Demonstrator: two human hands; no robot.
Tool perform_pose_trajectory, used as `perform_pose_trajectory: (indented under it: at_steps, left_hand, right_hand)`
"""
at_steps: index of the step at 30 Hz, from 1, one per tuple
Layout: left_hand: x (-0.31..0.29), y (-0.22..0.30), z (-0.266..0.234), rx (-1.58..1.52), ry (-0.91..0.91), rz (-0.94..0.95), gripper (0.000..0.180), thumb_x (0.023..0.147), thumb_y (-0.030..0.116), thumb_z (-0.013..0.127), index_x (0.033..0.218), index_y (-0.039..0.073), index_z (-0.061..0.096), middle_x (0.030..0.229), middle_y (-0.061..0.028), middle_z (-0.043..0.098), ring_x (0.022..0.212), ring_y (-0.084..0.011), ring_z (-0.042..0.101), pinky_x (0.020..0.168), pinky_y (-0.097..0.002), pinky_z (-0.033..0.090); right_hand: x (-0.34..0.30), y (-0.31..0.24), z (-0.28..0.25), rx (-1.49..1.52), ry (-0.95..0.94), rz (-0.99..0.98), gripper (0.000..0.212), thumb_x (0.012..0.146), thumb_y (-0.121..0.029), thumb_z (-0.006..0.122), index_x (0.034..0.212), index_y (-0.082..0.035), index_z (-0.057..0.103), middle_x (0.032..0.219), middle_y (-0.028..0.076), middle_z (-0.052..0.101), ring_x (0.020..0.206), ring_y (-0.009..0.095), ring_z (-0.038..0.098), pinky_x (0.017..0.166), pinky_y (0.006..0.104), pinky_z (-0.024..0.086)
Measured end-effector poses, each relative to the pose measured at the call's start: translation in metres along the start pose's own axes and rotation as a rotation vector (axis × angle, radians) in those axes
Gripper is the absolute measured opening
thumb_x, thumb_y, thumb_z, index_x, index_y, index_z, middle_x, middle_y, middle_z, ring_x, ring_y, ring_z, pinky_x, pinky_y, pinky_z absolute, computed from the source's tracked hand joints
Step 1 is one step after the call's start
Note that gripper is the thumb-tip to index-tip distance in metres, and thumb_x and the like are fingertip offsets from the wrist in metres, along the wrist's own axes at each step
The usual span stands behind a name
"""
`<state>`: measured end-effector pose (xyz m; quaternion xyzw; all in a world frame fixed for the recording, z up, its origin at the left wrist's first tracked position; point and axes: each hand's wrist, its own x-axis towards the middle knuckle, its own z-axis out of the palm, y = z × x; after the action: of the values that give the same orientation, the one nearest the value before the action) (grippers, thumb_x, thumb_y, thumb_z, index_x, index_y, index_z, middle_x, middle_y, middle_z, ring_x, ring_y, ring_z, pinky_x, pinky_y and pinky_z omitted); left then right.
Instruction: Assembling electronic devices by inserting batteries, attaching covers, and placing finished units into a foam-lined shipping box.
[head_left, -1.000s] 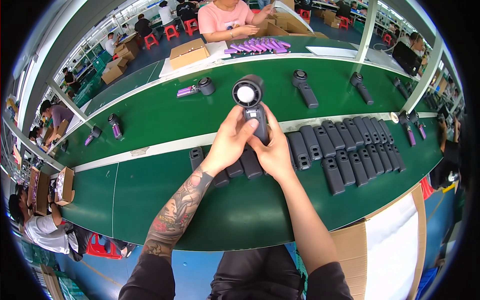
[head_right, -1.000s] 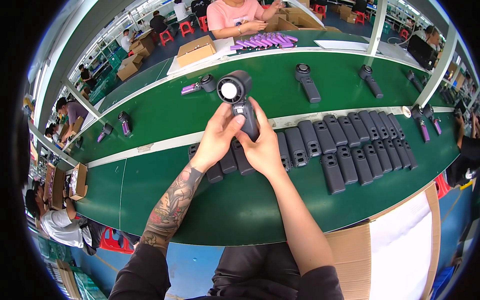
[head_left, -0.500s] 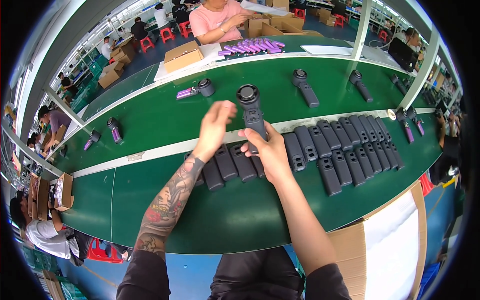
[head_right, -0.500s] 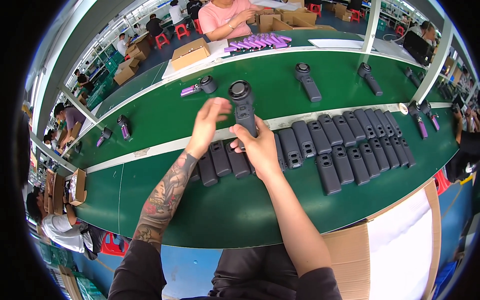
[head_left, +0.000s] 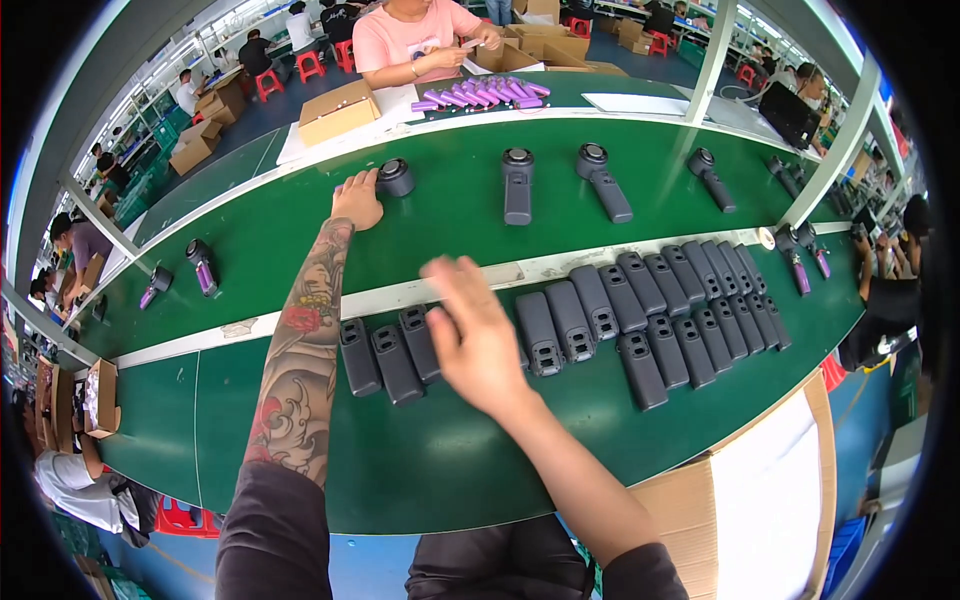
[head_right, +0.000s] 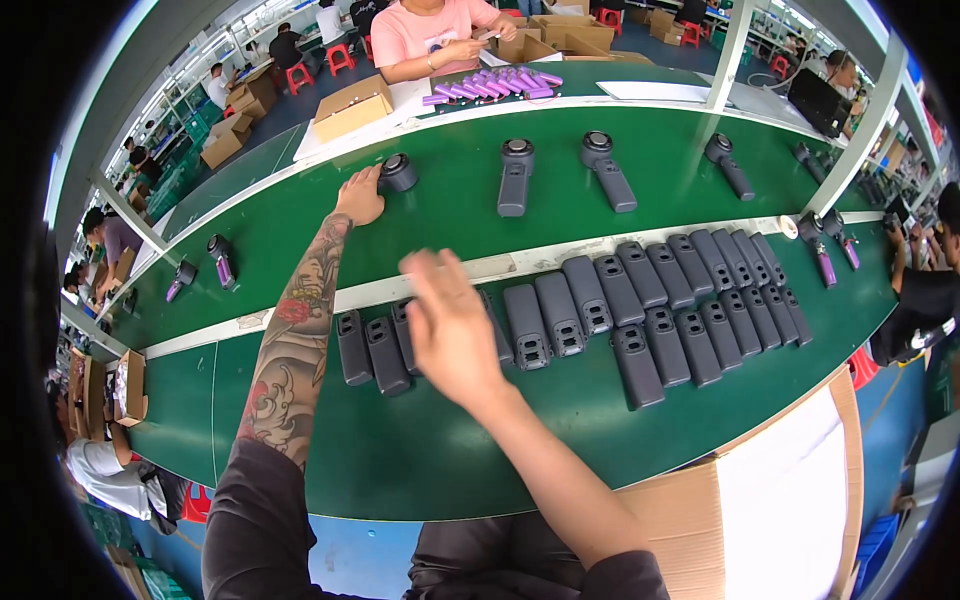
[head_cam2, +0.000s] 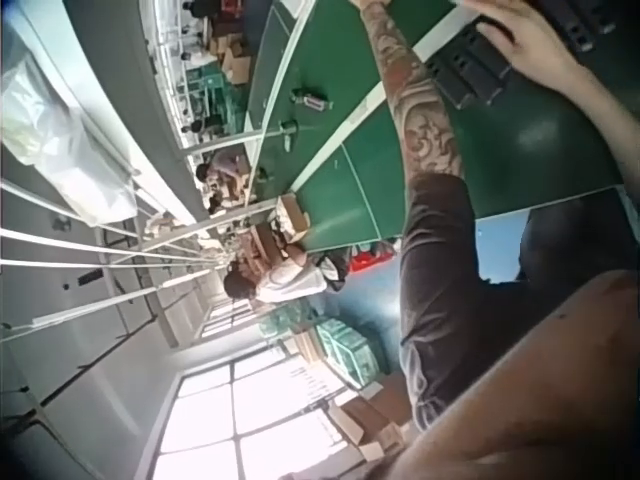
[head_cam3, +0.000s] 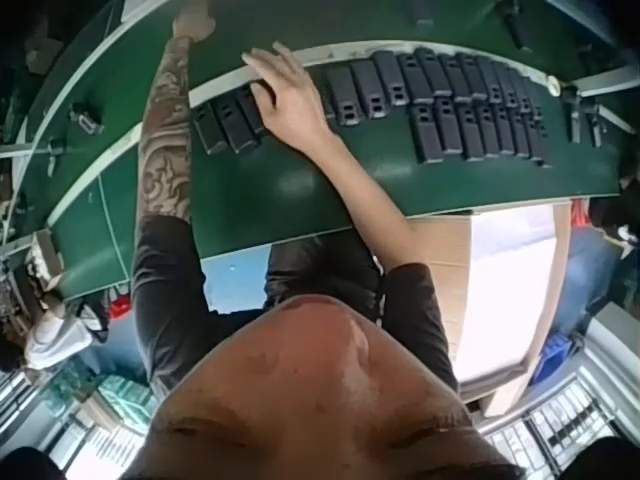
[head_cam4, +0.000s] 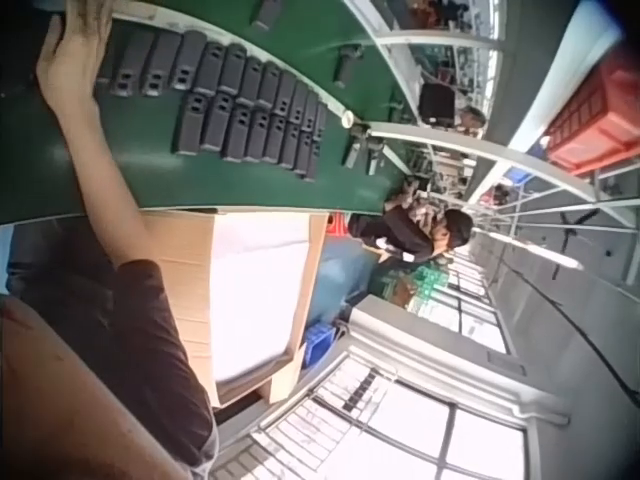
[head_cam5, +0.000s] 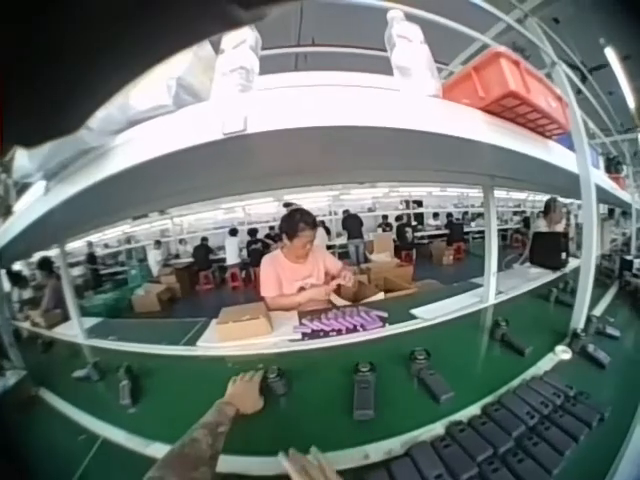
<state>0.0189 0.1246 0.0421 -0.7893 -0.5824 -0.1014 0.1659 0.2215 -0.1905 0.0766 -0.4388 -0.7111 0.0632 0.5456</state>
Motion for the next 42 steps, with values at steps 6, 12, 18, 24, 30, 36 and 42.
perform_pose_trajectory:
  at_steps: [6, 12, 18, 24, 30, 36, 42]
  left_hand:
    - [-0.028, 0.001, -0.07, -0.354, -0.364, 0.101, 0.053, 0.083, 0.025, 0.067, 0.131, 0.003, 0.059, 0.111, -0.0164, 0.07, 0.1, -0.035, 0.067, 0.09, -0.0448, 0.054]
    - [-0.12, 0.011, -0.126, -1.08, -0.442, -0.371, 0.023, 0.089, 0.012, 0.069, 0.102, -0.003, 0.059, 0.082, -0.0114, 0.066, 0.065, -0.0144, 0.066, 0.055, -0.0236, 0.052]
    - [-0.197, 0.021, -0.134, -1.616, -0.168, -0.462, 0.022, 0.094, 0.008, 0.068, 0.111, 0.0, 0.057, 0.089, -0.009, 0.065, 0.064, -0.0131, 0.062, 0.057, -0.0232, 0.052]
    - [-0.224, 0.057, -0.152, -1.936, 0.008, -0.501, 0.024, 0.101, 0.017, 0.061, 0.118, 0.002, 0.055, 0.095, -0.0096, 0.066, 0.069, -0.0144, 0.064, 0.061, -0.0246, 0.054]
    - [-0.24, 0.068, -0.153, -2.004, 0.091, -0.479, 0.03, 0.106, 0.029, 0.053, 0.122, 0.004, 0.053, 0.1, -0.0103, 0.068, 0.075, -0.0162, 0.066, 0.066, -0.026, 0.056]
    - [-0.24, 0.071, -0.15, -1.948, 0.174, -0.477, 0.034, 0.107, 0.031, 0.05, 0.127, 0.004, 0.052, 0.108, -0.0127, 0.067, 0.084, -0.0191, 0.068, 0.077, -0.0309, 0.058]
    - [-0.25, 0.101, -0.163, -2.208, 0.136, -0.399, 0.038, 0.108, 0.031, 0.046, 0.135, 0.004, 0.049, 0.121, -0.0149, 0.064, 0.1, -0.0205, 0.066, 0.089, -0.035, 0.055]
  right_hand:
    - [-0.021, -0.056, 0.018, -0.234, -0.305, -0.315, 0.038, 0.089, -0.027, 0.066, 0.115, 0.0, 0.063, 0.124, 0.017, 0.061, 0.127, 0.038, 0.052, 0.105, 0.0464, 0.043]
    - [-0.057, -0.073, 0.034, -0.12, -0.473, -0.348, 0.043, 0.085, -0.027, 0.067, 0.116, 0.002, 0.061, 0.12, 0.021, 0.06, 0.11, 0.036, 0.058, 0.098, 0.046, 0.045]
    - [-0.061, -0.084, 0.036, -0.238, -0.651, -0.318, 0.038, 0.084, -0.021, 0.067, 0.113, 0.001, 0.057, 0.112, 0.021, 0.059, 0.094, 0.03, 0.058, 0.089, 0.04, 0.048]
    - [-0.065, -0.077, 0.031, -0.162, -0.381, -0.434, 0.029, 0.079, -0.013, 0.066, 0.104, -0.002, 0.055, 0.094, 0.016, 0.059, 0.074, 0.027, 0.057, 0.072, 0.0368, 0.051]
    - [-0.054, -0.075, 0.006, -0.001, -0.525, -0.324, 0.034, 0.08, -0.011, 0.067, 0.112, -0.006, 0.056, 0.105, 0.013, 0.062, 0.081, 0.028, 0.063, 0.071, 0.0367, 0.054]
    - [-0.026, -0.054, -0.022, 0.318, -0.221, -0.13, 0.043, 0.08, -0.005, 0.064, 0.122, -0.011, 0.058, 0.109, 0.011, 0.065, 0.084, 0.029, 0.065, 0.069, 0.0353, 0.053]
    - [-0.018, -0.026, -0.016, 0.27, -0.019, 0.161, 0.045, 0.084, -0.005, 0.066, 0.128, -0.01, 0.058, 0.116, 0.011, 0.065, 0.088, 0.03, 0.068, 0.074, 0.0363, 0.055]
